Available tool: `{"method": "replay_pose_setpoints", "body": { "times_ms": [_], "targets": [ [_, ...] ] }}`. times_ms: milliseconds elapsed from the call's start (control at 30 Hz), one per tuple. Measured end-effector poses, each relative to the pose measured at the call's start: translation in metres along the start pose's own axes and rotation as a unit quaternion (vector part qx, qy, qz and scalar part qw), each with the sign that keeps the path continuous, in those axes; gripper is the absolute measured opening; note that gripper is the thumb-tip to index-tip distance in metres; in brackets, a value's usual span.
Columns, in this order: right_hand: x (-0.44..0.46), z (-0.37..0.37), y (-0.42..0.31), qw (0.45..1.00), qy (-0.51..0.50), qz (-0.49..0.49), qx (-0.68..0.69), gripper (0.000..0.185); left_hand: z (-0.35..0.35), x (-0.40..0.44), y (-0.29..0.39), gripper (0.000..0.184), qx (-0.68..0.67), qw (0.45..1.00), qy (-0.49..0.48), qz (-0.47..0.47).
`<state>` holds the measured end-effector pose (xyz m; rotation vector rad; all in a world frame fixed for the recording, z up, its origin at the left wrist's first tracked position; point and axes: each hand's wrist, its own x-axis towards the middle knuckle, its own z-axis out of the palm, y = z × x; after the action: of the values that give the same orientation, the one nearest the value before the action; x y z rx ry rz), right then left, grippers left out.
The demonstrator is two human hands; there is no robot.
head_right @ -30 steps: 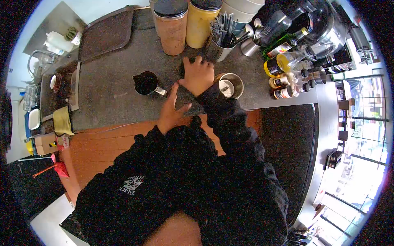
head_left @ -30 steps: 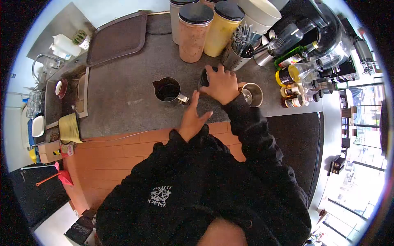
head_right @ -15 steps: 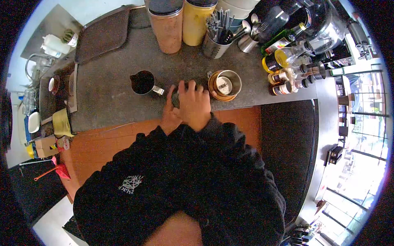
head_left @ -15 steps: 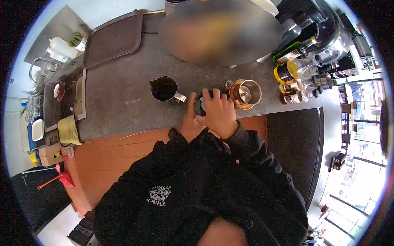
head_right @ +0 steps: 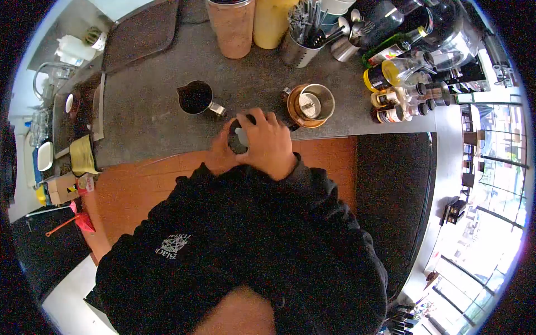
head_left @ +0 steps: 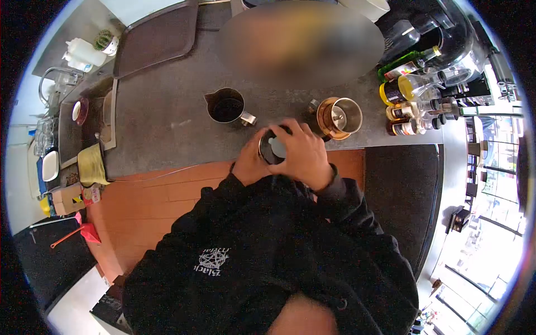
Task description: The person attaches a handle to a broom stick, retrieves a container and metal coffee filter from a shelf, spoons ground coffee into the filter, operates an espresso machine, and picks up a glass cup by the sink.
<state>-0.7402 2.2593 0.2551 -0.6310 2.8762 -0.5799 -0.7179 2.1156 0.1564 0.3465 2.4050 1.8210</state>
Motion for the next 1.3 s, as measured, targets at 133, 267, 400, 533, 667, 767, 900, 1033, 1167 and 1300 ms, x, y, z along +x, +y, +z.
{"method": "replay_pose_setpoints", "body": {
  "times_ms": [133, 267, 400, 533, 667, 767, 900, 1033, 1167, 1300],
  "targets": [
    [0.007, -0.017, -0.004, 0.992, 0.057, -0.044, 0.105, 0.071, 0.001, -0.006, -0.022, 0.083, -0.093, 0.996, -0.010, -0.007],
    [0.033, -0.017, 0.000, 0.973, 0.222, -0.004, 0.068, 0.074, -0.006, -0.008, -0.009, 0.082, -0.029, 0.999, -0.033, -0.025],
    [0.062, 0.009, 0.012, 0.971, 0.230, 0.038, 0.044, 0.075, 0.000, -0.003, -0.026, 0.084, -0.060, 0.998, -0.013, 0.013],
    [0.083, 0.042, 0.028, 0.980, 0.158, 0.096, 0.069, 0.078, 0.004, -0.007, -0.038, 0.083, -0.042, 0.999, 0.010, -0.012],
    [0.097, 0.063, 0.051, 0.982, 0.073, 0.132, 0.117, 0.085, -0.009, -0.011, -0.008, 0.082, 0.006, 0.999, 0.034, -0.034],
    [0.100, 0.070, 0.060, 0.988, 0.004, 0.151, 0.035, 0.088, -0.010, -0.012, -0.011, 0.083, 0.077, 0.996, 0.044, 0.010],
    [0.102, 0.076, 0.061, 0.986, -0.014, 0.164, -0.033, 0.089, -0.007, -0.013, -0.019, 0.086, 0.122, 0.987, 0.082, 0.061],
    [0.102, 0.071, 0.058, 0.982, -0.027, 0.182, -0.035, 0.088, -0.005, -0.015, -0.024, 0.089, 0.125, 0.987, 0.086, 0.059],
    [0.098, 0.077, 0.063, 0.987, 0.058, 0.151, -0.001, 0.078, -0.004, -0.014, -0.022, 0.089, 0.110, 0.991, 0.073, 0.036],
    [0.077, 0.042, 0.042, 0.982, 0.129, 0.065, 0.119, 0.064, -0.001, -0.011, -0.018, 0.085, 0.028, 0.998, 0.053, 0.005]
  ]
}}
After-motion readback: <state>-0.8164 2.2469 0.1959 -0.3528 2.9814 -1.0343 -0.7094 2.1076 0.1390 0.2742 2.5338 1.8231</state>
